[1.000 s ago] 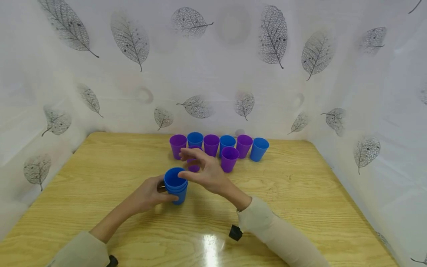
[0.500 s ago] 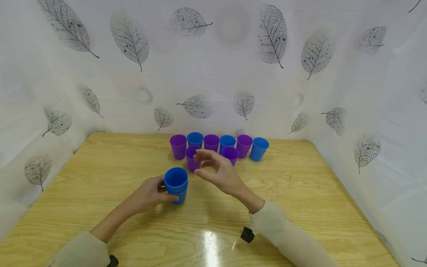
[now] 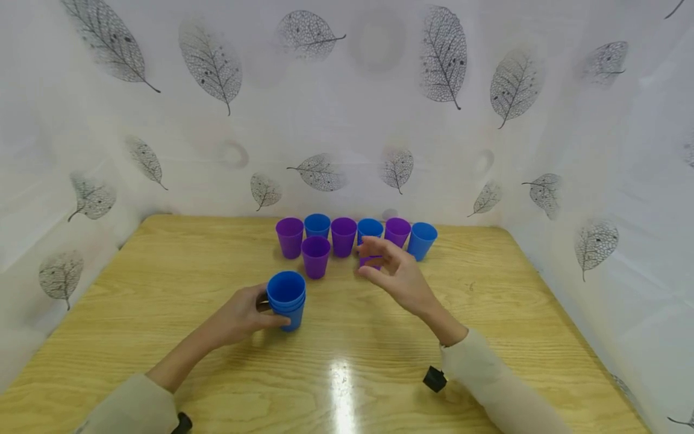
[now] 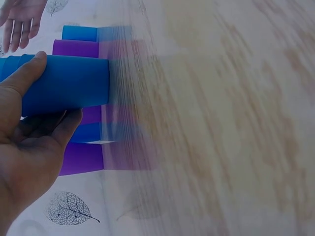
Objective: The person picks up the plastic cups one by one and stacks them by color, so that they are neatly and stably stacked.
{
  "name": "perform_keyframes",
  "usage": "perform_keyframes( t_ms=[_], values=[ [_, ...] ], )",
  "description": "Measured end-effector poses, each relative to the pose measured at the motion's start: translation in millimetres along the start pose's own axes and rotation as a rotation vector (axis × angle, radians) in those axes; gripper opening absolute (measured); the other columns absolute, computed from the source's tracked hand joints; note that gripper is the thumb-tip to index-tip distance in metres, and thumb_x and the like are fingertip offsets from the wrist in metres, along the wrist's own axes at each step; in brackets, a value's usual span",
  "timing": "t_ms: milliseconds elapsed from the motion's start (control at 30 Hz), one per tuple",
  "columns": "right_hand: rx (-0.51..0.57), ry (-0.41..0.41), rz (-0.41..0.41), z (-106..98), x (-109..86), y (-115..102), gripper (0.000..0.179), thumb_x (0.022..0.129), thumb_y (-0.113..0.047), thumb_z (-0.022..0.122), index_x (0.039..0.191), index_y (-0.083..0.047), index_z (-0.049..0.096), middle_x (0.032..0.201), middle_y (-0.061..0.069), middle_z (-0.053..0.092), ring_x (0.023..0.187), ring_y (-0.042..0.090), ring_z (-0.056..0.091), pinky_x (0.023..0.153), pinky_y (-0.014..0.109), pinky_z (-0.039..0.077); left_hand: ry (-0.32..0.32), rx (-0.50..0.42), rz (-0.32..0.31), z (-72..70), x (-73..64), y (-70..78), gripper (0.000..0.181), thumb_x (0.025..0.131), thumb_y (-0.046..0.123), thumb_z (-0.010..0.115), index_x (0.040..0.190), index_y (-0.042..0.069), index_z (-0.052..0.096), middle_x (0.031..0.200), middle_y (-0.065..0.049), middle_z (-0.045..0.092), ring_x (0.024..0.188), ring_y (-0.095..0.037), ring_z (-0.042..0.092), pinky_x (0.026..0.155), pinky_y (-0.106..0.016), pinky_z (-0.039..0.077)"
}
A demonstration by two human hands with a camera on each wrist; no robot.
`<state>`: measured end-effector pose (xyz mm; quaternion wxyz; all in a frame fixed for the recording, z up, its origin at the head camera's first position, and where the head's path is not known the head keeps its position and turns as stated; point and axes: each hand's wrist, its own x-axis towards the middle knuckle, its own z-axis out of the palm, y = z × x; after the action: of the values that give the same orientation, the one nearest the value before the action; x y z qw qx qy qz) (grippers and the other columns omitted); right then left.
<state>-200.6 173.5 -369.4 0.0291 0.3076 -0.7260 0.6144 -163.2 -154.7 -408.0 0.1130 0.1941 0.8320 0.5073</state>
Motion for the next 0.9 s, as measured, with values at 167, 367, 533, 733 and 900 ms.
perform_keyframes(
  t_ms=[167, 367, 533, 733, 900],
  values=[
    [-0.018, 0.040, -0.002, -20, -7.1, 0, 0.053, 0.094, 0.008, 0.069, 0.143, 0.007, 0.052, 0.128, 0.030, 0.060, 0.119, 0.041, 0.059, 0.100, 0.030, 0.055, 0.002, 0.010, -0.001, -0.4, -0.1, 0.7, 0.069, 0.088, 0.012, 0.085, 0.141, -0.013, 0.050, 0.136, -0.029, 0.060, 0.126, -0.046, 0.060, 0.102, -0.049, 0.054],
    [-0.071, 0.085, -0.001, -42, -17.5, 3, 0.049, 0.094, 0.008, 0.068, 0.141, 0.008, 0.053, 0.127, 0.031, 0.060, 0.118, 0.026, 0.062, 0.100, 0.027, 0.054, 0.003, 0.017, -0.003, -0.8, 0.9, -2.9, 0.069, 0.087, 0.015, 0.085, 0.140, -0.012, 0.051, 0.135, -0.028, 0.061, 0.125, -0.046, 0.060, 0.102, -0.050, 0.054],
    [-0.124, 0.137, 0.042, -62, -27.5, 5, 0.048, 0.097, 0.003, 0.068, 0.142, 0.006, 0.053, 0.126, 0.016, 0.064, 0.115, 0.016, 0.063, 0.098, 0.023, 0.054, -0.002, 0.013, -0.007, -1.3, 1.0, -3.4, 0.069, 0.088, 0.016, 0.085, 0.140, -0.012, 0.051, 0.135, -0.028, 0.061, 0.125, -0.046, 0.060, 0.102, -0.049, 0.054],
    [-0.163, 0.217, 0.104, -87, -41.0, 6, 0.047, 0.100, -0.005, 0.067, 0.145, 0.005, 0.053, 0.126, 0.002, 0.066, 0.114, 0.015, 0.064, 0.096, 0.020, 0.054, 0.003, 0.010, -0.001, 0.0, 0.7, -1.6, 0.067, 0.088, 0.014, 0.085, 0.140, -0.012, 0.052, 0.134, -0.028, 0.062, 0.124, -0.045, 0.061, 0.101, -0.048, 0.055],
    [-0.209, 0.282, 0.132, -105, -50.5, 11, 0.047, 0.102, -0.009, 0.067, 0.144, 0.005, 0.053, 0.125, 0.004, 0.065, 0.116, 0.017, 0.063, 0.096, 0.017, 0.053, 0.003, -0.003, 0.004, 0.9, -0.8, 0.2, 0.068, 0.087, 0.013, 0.085, 0.140, -0.013, 0.051, 0.134, -0.029, 0.061, 0.124, -0.045, 0.061, 0.101, -0.048, 0.055]
  ],
)
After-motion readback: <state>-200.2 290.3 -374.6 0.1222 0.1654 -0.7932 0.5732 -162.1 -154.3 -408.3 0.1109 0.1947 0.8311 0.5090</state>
